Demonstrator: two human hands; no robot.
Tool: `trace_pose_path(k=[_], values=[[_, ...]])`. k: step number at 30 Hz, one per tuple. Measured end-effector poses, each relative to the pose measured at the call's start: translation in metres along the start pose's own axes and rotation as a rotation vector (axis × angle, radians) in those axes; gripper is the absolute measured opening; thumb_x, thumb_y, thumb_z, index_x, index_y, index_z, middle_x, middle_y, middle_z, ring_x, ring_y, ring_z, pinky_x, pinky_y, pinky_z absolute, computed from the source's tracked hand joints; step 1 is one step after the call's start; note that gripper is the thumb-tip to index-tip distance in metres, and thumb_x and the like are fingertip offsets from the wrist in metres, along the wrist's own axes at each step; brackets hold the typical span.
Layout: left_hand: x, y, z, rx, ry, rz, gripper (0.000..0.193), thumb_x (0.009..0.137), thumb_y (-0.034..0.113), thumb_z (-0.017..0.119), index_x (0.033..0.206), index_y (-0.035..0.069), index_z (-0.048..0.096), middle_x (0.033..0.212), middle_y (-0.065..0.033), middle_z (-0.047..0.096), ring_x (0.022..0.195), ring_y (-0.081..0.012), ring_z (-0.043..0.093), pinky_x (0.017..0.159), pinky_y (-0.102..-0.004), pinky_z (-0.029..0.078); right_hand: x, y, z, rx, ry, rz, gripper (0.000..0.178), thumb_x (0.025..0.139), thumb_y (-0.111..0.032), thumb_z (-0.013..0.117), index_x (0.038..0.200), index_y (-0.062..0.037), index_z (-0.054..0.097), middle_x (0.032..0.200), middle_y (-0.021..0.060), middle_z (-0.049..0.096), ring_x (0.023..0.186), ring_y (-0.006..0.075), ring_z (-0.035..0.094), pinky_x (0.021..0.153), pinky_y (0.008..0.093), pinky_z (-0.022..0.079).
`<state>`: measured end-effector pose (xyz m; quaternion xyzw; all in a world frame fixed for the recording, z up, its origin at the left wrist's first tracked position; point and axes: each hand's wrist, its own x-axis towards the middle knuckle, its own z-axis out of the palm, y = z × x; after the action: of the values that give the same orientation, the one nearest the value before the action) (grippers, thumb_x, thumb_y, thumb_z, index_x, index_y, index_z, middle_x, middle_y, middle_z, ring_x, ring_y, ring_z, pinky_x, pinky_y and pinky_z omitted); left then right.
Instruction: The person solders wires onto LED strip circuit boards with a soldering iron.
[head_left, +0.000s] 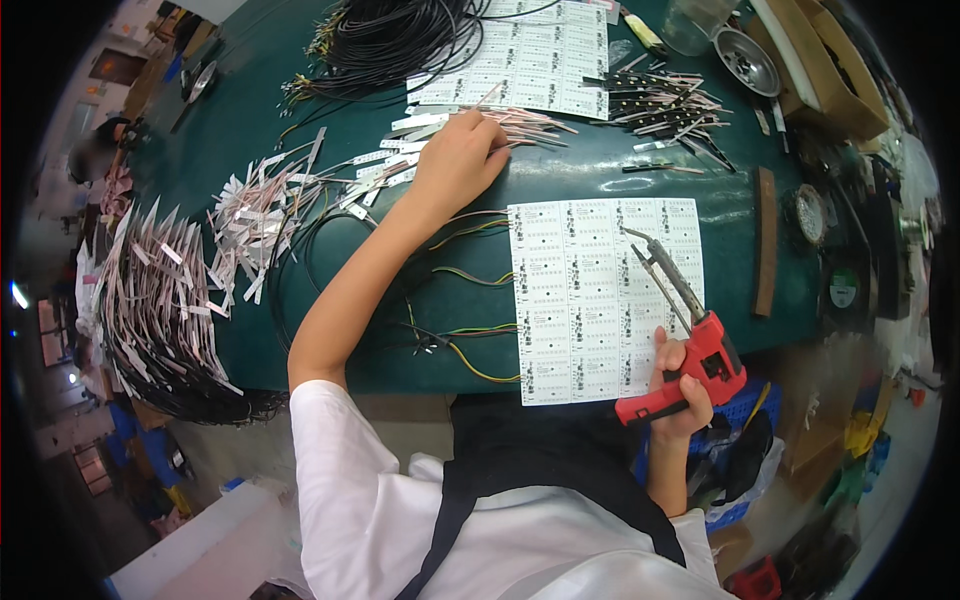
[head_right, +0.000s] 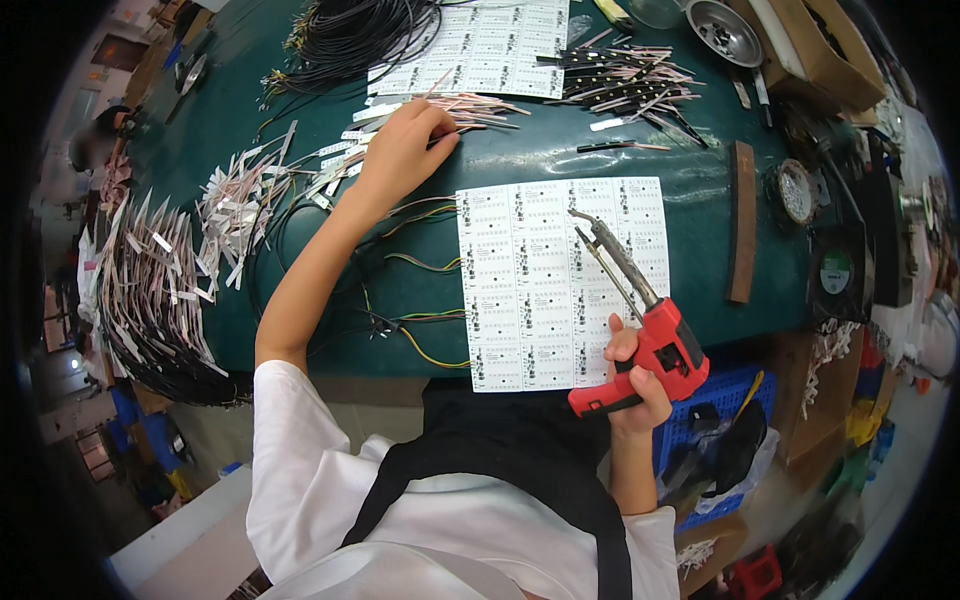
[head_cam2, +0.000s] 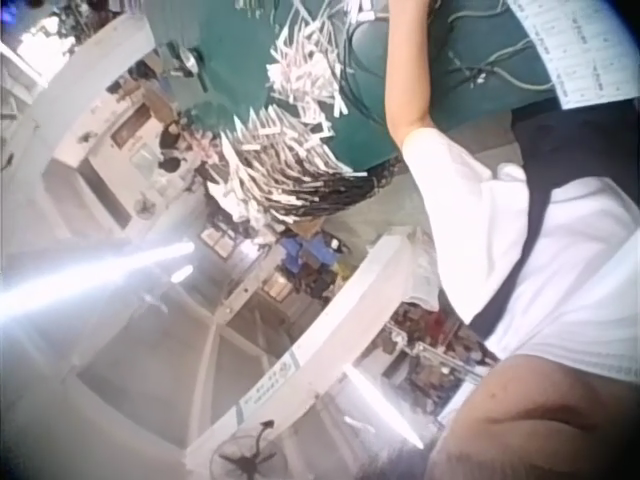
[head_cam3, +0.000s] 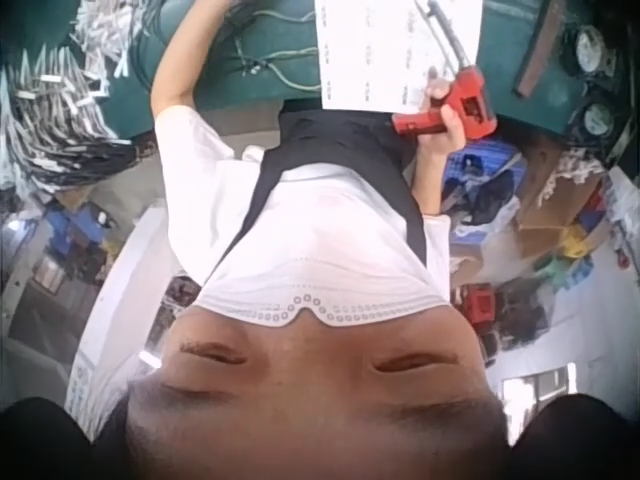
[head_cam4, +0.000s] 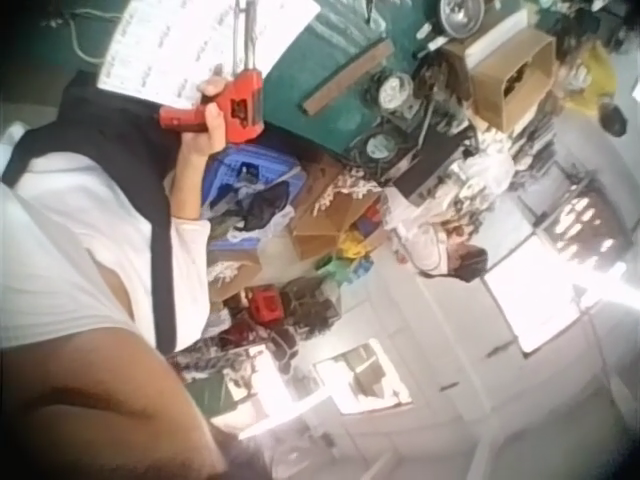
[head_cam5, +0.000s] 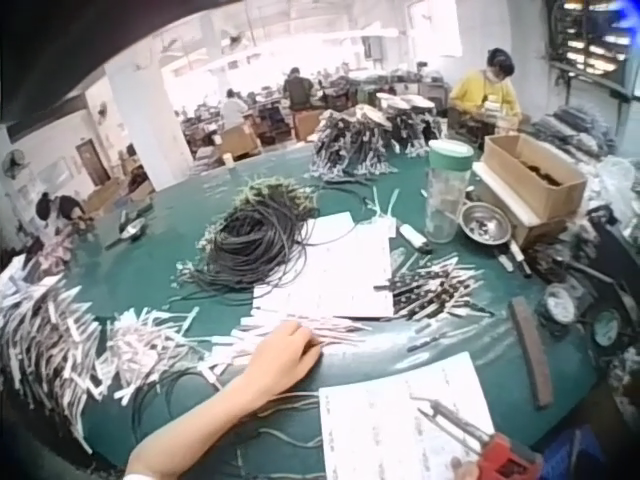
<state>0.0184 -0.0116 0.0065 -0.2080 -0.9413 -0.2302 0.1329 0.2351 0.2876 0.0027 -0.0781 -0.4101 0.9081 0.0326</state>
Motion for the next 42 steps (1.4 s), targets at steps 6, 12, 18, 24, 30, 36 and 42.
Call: trace_pose_path(k=[6, 12, 18, 24, 30, 36, 42], values=[[-0.005, 0.014, -0.016, -0.240, 0.088, -0.040, 0.010, 0.078, 0.007, 0.064, 0.083, 0.003, 0.056, 0.082, -0.0120, 0.055, 0.077, -0.0299, 0.057, 0.067, -0.0380, 0.047, -0.005, -0.002, 0.006, -0.012, -0.066, 0.025, 0.045, 0.076, -0.017, 0.059, 0.114, 0.0031, 0.046, 0.092, 0.0096, 0.053, 0.091, 0.0206, 0.051, 0.100, 0.0433, 0.038], [-0.048, 0.044, -0.037, -0.341, -0.140, -0.170, 0.013, 0.081, 0.004, 0.063, 0.088, 0.002, 0.052, 0.085, -0.0116, 0.052, 0.074, -0.0275, 0.058, 0.065, -0.0356, 0.049, -0.002, 0.002, 0.032, -0.156, -0.116, 0.101, 0.046, 0.076, -0.016, 0.060, 0.114, 0.0092, 0.051, 0.092, 0.0163, 0.059, 0.089, 0.0252, 0.059, 0.088, 0.0414, 0.049], [-0.085, 0.032, -0.020, -0.243, -0.103, 0.082, 0.016, 0.081, 0.000, 0.068, 0.096, 0.004, 0.062, 0.088, -0.0088, 0.054, 0.070, -0.0213, 0.058, 0.059, -0.0299, 0.049, -0.004, 0.009, 0.066, -0.269, -0.089, 0.257, 0.044, 0.079, -0.014, 0.059, 0.115, 0.0106, 0.049, 0.090, 0.0156, 0.057, 0.076, 0.0228, 0.061, 0.069, 0.0337, 0.053], [-0.085, 0.033, -0.014, -0.363, -0.055, 0.013, 0.012, 0.078, 0.002, 0.069, 0.087, 0.005, 0.061, 0.083, -0.0070, 0.058, 0.072, -0.0260, 0.061, 0.062, -0.0343, 0.050, -0.005, 0.002, 0.076, -0.389, -0.063, 0.363, 0.042, 0.084, -0.011, 0.059, 0.120, 0.0081, 0.048, 0.092, 0.0148, 0.059, 0.069, 0.0189, 0.062, 0.058, 0.0284, 0.054], [-0.083, 0.034, -0.014, -0.302, 0.000, 0.159, 0.015, 0.073, -0.002, 0.071, 0.086, 0.004, 0.065, 0.080, -0.0078, 0.061, 0.070, -0.0240, 0.061, 0.061, -0.0315, 0.047, -0.010, 0.001, 0.071, -0.421, -0.105, 0.366, 0.033, 0.089, -0.004, 0.058, 0.121, 0.0028, 0.051, 0.095, 0.0108, 0.061, 0.069, 0.0138, 0.062, 0.060, 0.0270, 0.052], [-0.086, 0.035, -0.014, -0.272, -0.019, 0.174, 0.015, 0.072, -0.003, 0.071, 0.084, 0.004, 0.065, 0.079, -0.0080, 0.061, 0.070, -0.0238, 0.060, 0.060, -0.0326, 0.047, -0.012, 0.003, 0.066, -0.445, -0.160, 0.418, 0.032, 0.089, -0.001, 0.057, 0.120, 0.0038, 0.052, 0.095, 0.0100, 0.061, 0.067, 0.0117, 0.060, 0.058, 0.0248, 0.051], [-0.086, 0.035, -0.013, -0.263, -0.025, 0.203, 0.016, 0.071, -0.003, 0.071, 0.084, 0.004, 0.065, 0.079, -0.0086, 0.061, 0.070, -0.0252, 0.060, 0.060, -0.0334, 0.047, -0.012, 0.005, 0.064, -0.407, -0.148, 0.412, 0.032, 0.089, 0.000, 0.058, 0.120, 0.0047, 0.053, 0.093, 0.0101, 0.061, 0.064, 0.0108, 0.058, 0.055, 0.0238, 0.050]])
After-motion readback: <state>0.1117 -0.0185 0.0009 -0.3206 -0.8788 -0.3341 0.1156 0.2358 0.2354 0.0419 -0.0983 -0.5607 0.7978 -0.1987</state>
